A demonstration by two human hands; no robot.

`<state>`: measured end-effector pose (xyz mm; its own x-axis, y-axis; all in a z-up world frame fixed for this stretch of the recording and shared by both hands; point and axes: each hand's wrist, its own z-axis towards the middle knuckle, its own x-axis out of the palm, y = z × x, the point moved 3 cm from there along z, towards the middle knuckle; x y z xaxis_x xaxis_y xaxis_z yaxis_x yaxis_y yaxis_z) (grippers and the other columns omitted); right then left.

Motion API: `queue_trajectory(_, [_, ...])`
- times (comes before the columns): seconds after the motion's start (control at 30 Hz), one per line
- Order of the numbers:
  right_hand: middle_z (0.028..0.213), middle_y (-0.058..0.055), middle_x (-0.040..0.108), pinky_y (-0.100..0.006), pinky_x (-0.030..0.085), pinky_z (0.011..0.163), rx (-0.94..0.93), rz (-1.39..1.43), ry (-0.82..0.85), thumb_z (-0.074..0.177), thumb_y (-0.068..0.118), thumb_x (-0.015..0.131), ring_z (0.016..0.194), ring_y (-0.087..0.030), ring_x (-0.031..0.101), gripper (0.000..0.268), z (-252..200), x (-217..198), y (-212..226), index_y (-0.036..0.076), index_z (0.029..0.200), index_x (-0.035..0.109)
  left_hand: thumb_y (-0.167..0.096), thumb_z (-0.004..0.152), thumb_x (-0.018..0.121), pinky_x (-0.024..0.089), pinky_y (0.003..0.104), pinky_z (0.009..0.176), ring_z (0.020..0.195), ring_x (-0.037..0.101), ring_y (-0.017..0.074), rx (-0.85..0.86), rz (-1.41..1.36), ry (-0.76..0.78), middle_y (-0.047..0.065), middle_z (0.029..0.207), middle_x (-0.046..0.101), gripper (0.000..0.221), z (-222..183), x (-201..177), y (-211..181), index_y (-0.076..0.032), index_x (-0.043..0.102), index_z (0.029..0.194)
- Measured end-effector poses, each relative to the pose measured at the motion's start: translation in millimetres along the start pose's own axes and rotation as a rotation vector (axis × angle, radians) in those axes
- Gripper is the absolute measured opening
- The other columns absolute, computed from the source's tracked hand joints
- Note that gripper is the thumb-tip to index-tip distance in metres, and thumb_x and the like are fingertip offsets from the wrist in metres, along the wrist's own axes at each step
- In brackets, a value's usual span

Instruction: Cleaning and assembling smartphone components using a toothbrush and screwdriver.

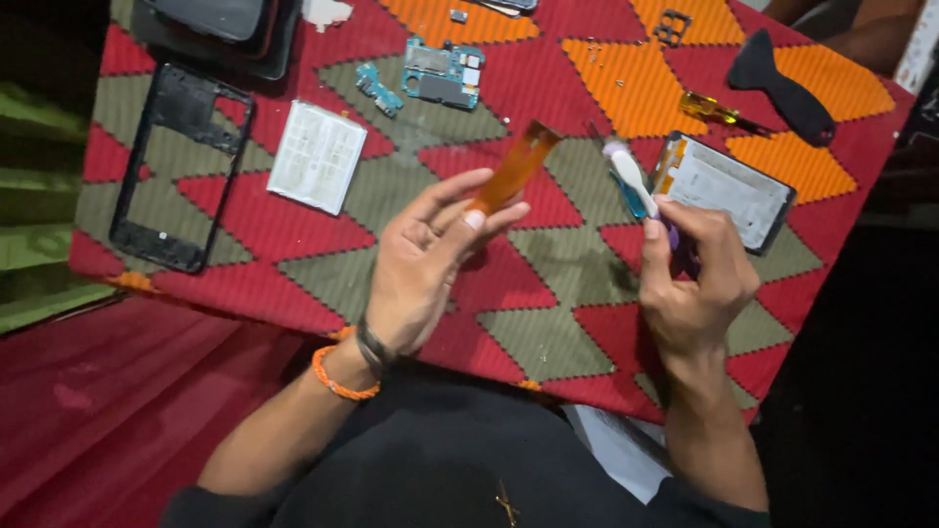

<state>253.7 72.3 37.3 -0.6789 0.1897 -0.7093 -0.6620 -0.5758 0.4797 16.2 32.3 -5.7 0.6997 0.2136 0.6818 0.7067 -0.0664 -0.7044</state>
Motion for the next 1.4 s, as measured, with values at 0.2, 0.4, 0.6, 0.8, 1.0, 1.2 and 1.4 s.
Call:
queue_trajectory(0.2, [0.099, -0.018, 0.076, -0.044, 0.055, 0.075, 0.033, 0.077, 0.000, 0.100, -0.007, 0.076, 0.085, -0.042, 0.072, 0.010, 0.3, 9.3, 13.9, -0.004, 0.109, 0.075, -0.001, 0.099, 0.061, 0.064, 0.047, 0.092, 0.097, 0.078, 0.0433, 0.035, 0.346, 0.001, 0.032, 0.109, 0.074, 0.026, 17.5, -16.8, -56.6, 0.006, 0.061, 0.124])
queue_trajectory(0.4, [0.102, -0.020, 0.072, -0.038, 0.051, 0.076, 0.026, -0.004, 0.060, 0.104, -0.009, 0.069, 0.084, -0.030, 0.066, 0.010, 2.0, 6.7, 19.2, -0.008, 0.113, 0.070, -0.006, 0.107, 0.071, 0.052, 0.025, 0.078, 0.085, 0.067, 0.0118, 0.436, 1.206, 0.151, 0.006, 0.103, 0.073, 0.004, 68.6, -23.4, -125.2, -0.007, 0.071, 0.111])
queue_trajectory(0.6, [0.102, -0.015, 0.076, -0.041, 0.053, 0.071, 0.003, 0.064, 0.010, 0.101, -0.004, 0.074, 0.082, -0.038, 0.070, 0.012, -1.3, 9.0, 3.9, -0.002, 0.114, 0.076, -0.005, 0.106, 0.075, 0.052, 0.027, 0.072, 0.085, 0.068, 0.0106, 0.616, 1.346, 0.262, 0.003, 0.098, 0.078, 0.006, 97.0, -18.0, -138.8, -0.006, 0.078, 0.111])
queue_trajectory(0.8, [0.098, -0.015, 0.077, -0.040, 0.054, 0.069, 0.041, 0.065, -0.005, 0.098, -0.007, 0.077, 0.077, -0.037, 0.069, 0.014, 0.2, 7.7, 2.5, -0.001, 0.112, 0.077, -0.010, 0.102, 0.074, 0.051, 0.033, 0.076, 0.089, 0.068, 0.0162, 0.614, 1.378, 0.390, 0.004, 0.104, 0.076, 0.013, 103.0, -0.1, -124.2, -0.009, 0.075, 0.115])
queue_trajectory(1.0, [0.099, -0.013, 0.077, -0.038, 0.053, 0.064, 0.047, 0.063, 0.004, 0.099, -0.003, 0.077, 0.073, -0.033, 0.067, 0.013, 0.6, 6.5, 0.7, 0.001, 0.112, 0.077, -0.014, 0.098, 0.073, 0.051, 0.038, 0.079, 0.094, 0.069, 0.0218, 0.599, 1.421, 0.514, 0.005, 0.110, 0.075, 0.022, 102.2, 20.5, -105.9, -0.011, 0.072, 0.120])
queue_trajectory(1.2, [0.098, -0.014, 0.077, -0.039, 0.052, 0.063, 0.059, 0.061, 0.008, 0.099, -0.004, 0.077, 0.073, -0.034, 0.067, 0.014, 1.5, 4.0, 0.9, 0.000, 0.113, 0.077, -0.018, 0.094, 0.072, 0.050, 0.044, 0.083, 0.099, 0.070, 0.0274, 0.587, 1.463, 0.619, 0.006, 0.116, 0.074, 0.030, 88.3, 41.5, -89.2, -0.013, 0.070, 0.124])
queue_trajectory(1.4, [0.108, -0.022, 0.072, -0.040, 0.053, 0.087, 0.036, 0.015, 0.074, 0.102, -0.011, 0.069, 0.094, -0.034, 0.069, 0.012, 4.3, 4.7, 8.0, -0.009, 0.114, 0.069, -0.022, 0.091, 0.071, 0.050, 0.048, 0.086, 0.103, 0.070, 0.0320, 0.566, 1.506, 0.698, 0.006, 0.120, 0.073, 0.038, 40.6, 71.3, -60.7, -0.015, 0.067, 0.128])
